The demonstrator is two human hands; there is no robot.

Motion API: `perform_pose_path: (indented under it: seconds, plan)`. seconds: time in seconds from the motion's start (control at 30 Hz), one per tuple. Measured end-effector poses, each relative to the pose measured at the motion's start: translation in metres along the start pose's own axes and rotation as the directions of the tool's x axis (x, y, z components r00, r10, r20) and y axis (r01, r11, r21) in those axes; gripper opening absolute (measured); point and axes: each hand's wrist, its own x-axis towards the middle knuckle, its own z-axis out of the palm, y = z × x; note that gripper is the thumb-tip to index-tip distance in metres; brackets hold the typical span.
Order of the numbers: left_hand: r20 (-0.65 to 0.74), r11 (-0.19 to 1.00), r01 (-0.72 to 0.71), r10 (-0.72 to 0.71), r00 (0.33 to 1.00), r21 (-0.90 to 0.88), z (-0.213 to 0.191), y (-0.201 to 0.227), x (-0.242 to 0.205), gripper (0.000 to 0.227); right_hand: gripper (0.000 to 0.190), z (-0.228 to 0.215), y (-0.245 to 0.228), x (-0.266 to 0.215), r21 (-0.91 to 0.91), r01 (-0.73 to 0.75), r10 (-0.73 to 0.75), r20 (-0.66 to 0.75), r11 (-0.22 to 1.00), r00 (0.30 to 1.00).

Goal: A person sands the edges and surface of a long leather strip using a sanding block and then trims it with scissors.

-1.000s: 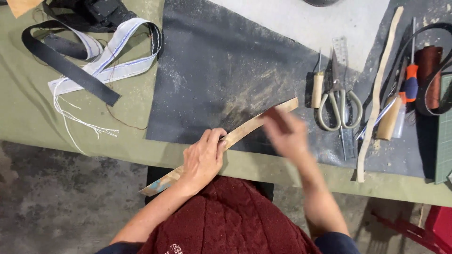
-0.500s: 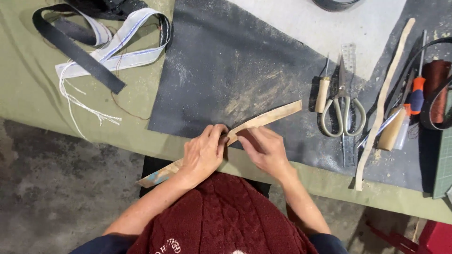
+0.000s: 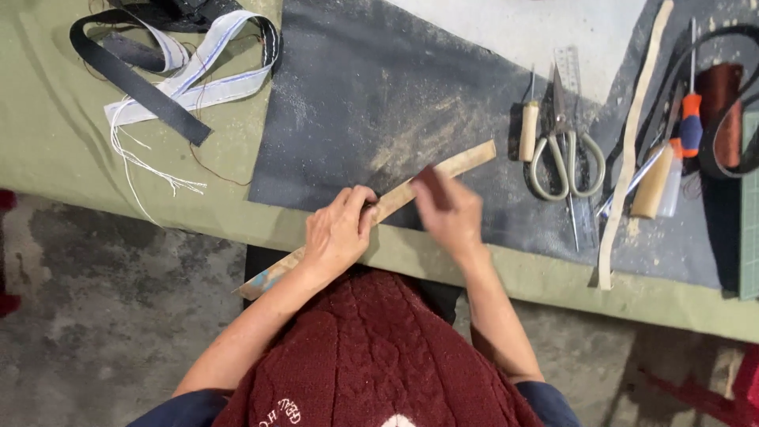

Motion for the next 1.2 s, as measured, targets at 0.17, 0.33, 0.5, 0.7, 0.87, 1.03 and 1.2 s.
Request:
perform_pose_path:
  seconds: [0.17, 0.33, 0.5, 0.7, 0.87, 1.03, 1.2]
  plan:
    - [-0.014, 0.999, -0.017, 0.017, 1.0, 0.027, -0.006, 0.01, -0.004, 0.014, 0.037, -0.023, 0.037, 0.0, -0.185, -0.031, -0.022, -0.274, 0.982, 0.962]
    - [-0.038, 0.993, -0.003, 0.007, 0.999, 0.117, 0.007, 0.008, -0.004, 0.013, 0.018, -0.02, 0.023, -0.028, -0.065, -0.04, 0.015, -0.341, 0.997, 0.94]
    - [-0.08, 0.978, 0.014, 0.003, 0.997, 0.208, 0.013, 0.005, -0.002, 0.015, 0.017, -0.015, 0.035, -0.035, 0.009, -0.006, 0.009, -0.425, 1.0, 0.905]
    - [-0.12, 0.963, -0.038, 0.072, 0.99, 0.265, 0.023, -0.005, -0.003, 0.014, 0.016, -0.024, 0.028, -0.032, -0.114, 0.047, -0.094, -0.457, 0.992, 0.884]
    - [-0.166, 0.966, -0.096, 0.139, 0.976, 0.24, 0.028, -0.006, -0.009, 0.012, 0.018, -0.035, 0.018, -0.031, -0.168, 0.063, -0.129, -0.421, 0.984, 0.898]
    - [-0.179, 0.964, -0.171, 0.208, 0.962, 0.202, 0.027, -0.001, -0.012, 0.025, 0.02, -0.037, 0.018, -0.031, -0.191, 0.061, -0.135, -0.405, 0.98, 0.904]
    - [-0.115, 0.98, -0.08, 0.102, 0.988, 0.18, 0.024, 0.013, -0.014, 0.055, 0.019, -0.031, 0.024, -0.032, -0.194, 0.05, -0.12, -0.366, 0.98, 0.923]
